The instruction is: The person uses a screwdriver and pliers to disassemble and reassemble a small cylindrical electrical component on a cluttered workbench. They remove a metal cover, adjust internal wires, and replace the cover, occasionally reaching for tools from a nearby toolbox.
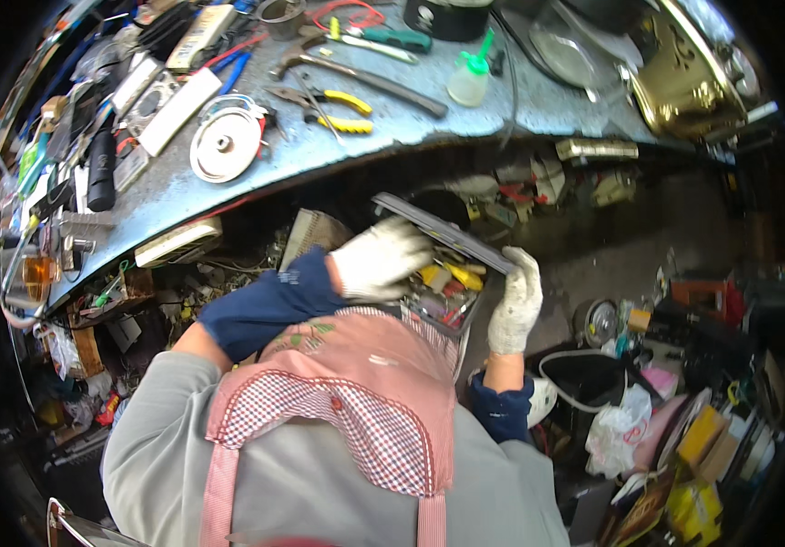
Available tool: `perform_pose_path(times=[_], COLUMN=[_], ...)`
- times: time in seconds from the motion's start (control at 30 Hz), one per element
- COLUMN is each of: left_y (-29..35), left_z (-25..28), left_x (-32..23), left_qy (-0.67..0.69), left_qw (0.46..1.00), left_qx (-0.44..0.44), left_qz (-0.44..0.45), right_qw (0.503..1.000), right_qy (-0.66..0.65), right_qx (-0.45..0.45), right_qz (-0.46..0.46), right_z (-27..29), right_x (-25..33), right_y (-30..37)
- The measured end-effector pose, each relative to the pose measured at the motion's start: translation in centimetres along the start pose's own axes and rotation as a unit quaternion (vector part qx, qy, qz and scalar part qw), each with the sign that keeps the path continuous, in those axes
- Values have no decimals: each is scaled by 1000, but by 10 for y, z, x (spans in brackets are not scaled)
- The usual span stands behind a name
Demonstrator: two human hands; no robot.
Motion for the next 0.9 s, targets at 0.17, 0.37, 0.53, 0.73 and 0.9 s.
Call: perform_pose_path(times=[0.17,0.37,0.53,0.73,0.9], left_y=[124,80,68,20,43], left_z=[20,-28,-29,38,20], left_x=[27,15,40,46,70], left_qy=[97,741,688,601,586], left_qw=[900,383,563,652,588], left_qx=[-261,-247,-193,-191,-383], left_qz=[334,493,415,421,406], right_qw=[997,951,917,860,833], right_qy=[59,-157,-228,-411,-455], right_qx=[13,16,80,104,142], right_qz=[40,-266,-318,-284,-281], right_z=[-2,-42,-38,-33,-68], right_x=[2,-63,-60,-21,-24], right_y=[55,101,62,9,-10])
Point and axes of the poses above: each hand's wrist, its own y-axis away from the middle knuckle, its own z-axis out of the back of the hand, x = y × z, the point moved 5 cm from there along -y, towards the middle knuckle, and after that the axes turned 11 degrees about y, right-handed, at the moved point
